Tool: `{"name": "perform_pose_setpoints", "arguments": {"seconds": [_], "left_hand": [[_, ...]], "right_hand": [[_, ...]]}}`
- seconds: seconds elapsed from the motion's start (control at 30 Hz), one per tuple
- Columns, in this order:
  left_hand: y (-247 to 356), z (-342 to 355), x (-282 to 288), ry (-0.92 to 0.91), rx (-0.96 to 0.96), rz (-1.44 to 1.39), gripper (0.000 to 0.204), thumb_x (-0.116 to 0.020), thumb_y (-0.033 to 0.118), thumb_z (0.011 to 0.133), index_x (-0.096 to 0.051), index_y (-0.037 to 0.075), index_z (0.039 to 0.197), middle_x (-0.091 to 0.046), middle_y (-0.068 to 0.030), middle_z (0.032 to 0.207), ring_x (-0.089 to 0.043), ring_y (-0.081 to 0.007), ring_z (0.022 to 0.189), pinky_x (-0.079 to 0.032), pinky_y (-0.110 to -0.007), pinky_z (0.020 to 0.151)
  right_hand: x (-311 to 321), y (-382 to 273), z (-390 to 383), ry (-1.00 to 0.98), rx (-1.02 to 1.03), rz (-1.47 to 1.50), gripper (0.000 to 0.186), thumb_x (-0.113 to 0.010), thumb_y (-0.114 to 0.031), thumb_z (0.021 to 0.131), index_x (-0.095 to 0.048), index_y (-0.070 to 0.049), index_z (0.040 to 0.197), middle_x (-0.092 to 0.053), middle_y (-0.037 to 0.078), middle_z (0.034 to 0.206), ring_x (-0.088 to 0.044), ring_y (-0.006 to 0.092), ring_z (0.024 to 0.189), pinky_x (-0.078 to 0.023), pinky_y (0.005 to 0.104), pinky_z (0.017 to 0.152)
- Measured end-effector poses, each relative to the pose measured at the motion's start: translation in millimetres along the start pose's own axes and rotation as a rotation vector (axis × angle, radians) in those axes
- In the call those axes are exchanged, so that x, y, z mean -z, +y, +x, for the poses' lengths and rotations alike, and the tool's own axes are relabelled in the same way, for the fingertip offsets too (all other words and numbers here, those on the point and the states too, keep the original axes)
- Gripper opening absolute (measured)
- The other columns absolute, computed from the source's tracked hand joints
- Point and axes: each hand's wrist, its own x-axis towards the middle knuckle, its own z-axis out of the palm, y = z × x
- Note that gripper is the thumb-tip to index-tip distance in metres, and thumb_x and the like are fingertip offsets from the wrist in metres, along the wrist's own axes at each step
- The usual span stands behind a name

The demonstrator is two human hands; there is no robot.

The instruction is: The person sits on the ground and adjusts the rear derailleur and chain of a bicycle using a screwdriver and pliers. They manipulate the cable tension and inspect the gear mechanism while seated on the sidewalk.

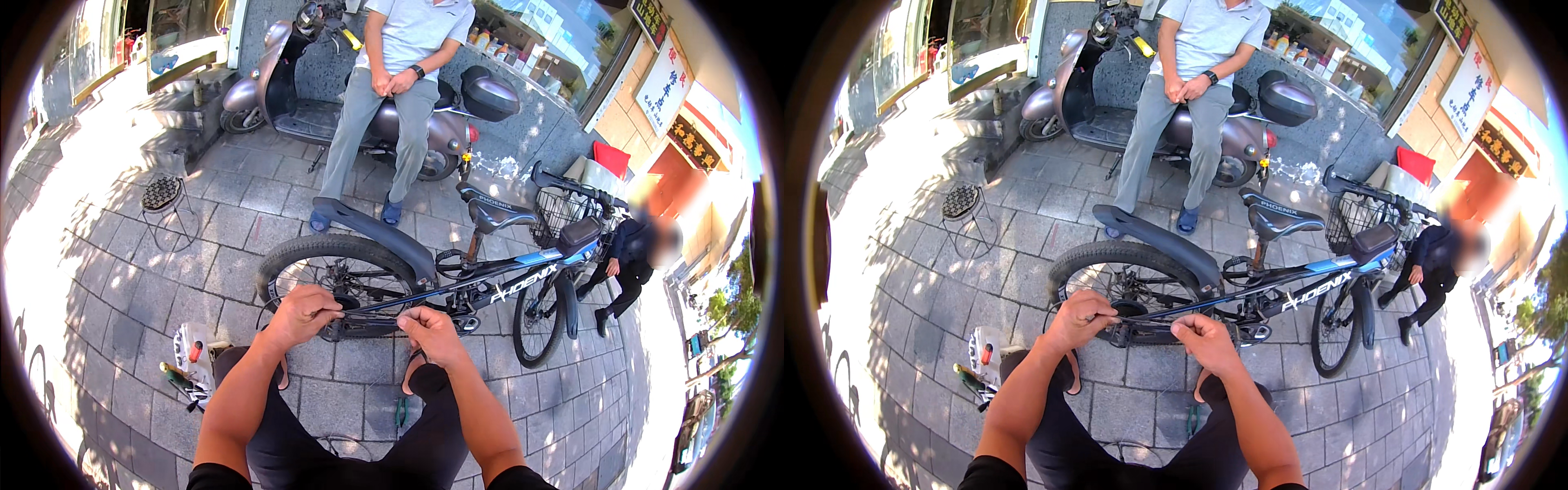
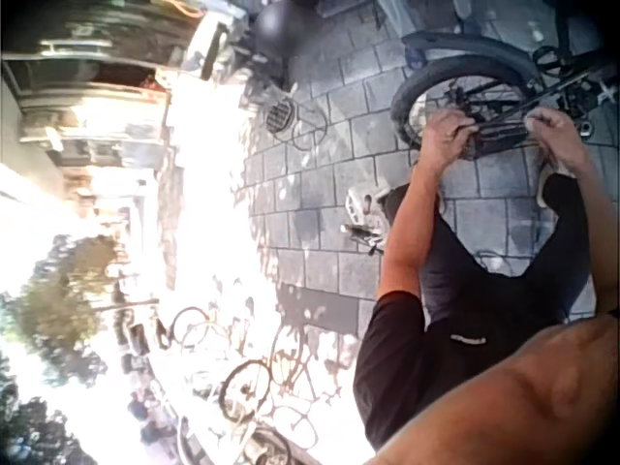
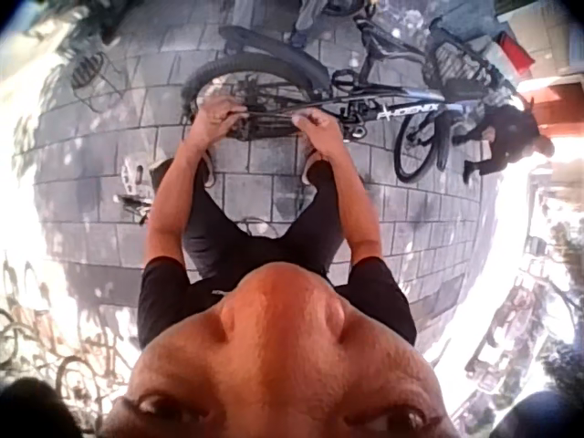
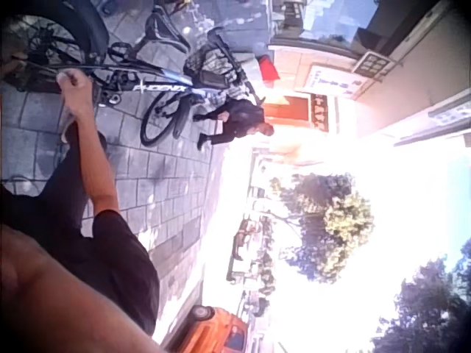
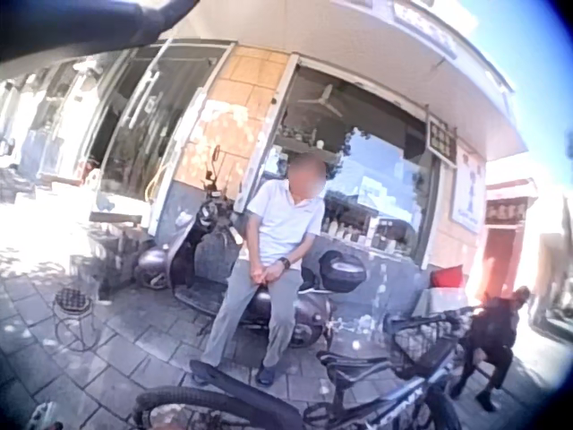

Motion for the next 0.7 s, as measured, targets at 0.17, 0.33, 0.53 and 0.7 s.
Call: {"name": "perform_pose_setpoints", "arguments": {"seconds": [0.17,0.33,0.53,0.7], "left_hand": [[-3,1,-6,0.036,-0.049,-0.061,0.019,-0.086,0.006,0.078,-0.076,0.006,0.094,-0.072,-0.0073,0.092,-0.068,-0.0255,0.089,-0.054,-0.037,0.078],[17,4,1,-0.052,0.041,-0.099,0.017,-0.083,0.009,0.084,-0.076,0.006,0.098,-0.072,-0.0068,0.089,-0.067,-0.0258,0.082,-0.052,-0.037,0.074],[9,2,4,-0.128,-0.084,0.038,0.010,-0.077,0.015,0.090,-0.075,0.007,0.095,-0.068,-0.0072,0.084,-0.064,-0.0283,0.077,-0.048,-0.040,0.070],[20,0,0,-0.067,-0.077,0.043,0.009,-0.077,0.011,0.088,-0.073,0.005,0.093,-0.067,-0.0096,0.083,-0.065,-0.0312,0.077,-0.049,-0.042,0.071]], "right_hand": [[2,0,4,0.052,0.111,-0.226,0.020,-0.075,-0.020,0.097,-0.073,0.000,0.100,-0.063,-0.004,0.079,-0.052,0.0026,0.071,-0.043,0.0233,0.063],[6,-10,-1,0.044,0.099,-0.218,0.017,-0.074,-0.017,0.097,-0.074,-0.001,0.099,-0.056,-0.010,0.072,-0.045,0.0004,0.065,-0.038,0.0208,0.058],[-7,-26,-3,-0.022,0.196,-0.341,0.021,-0.074,-0.020,0.096,-0.073,0.000,0.100,-0.065,-0.003,0.074,-0.053,0.0036,0.067,-0.045,0.0243,0.060],[-21,-15,1,-0.015,0.142,-0.263,0.022,-0.072,-0.021,0.096,-0.073,0.000,0.102,-0.066,-0.002,0.073,-0.053,0.0040,0.064,-0.044,0.0256,0.058]]}}
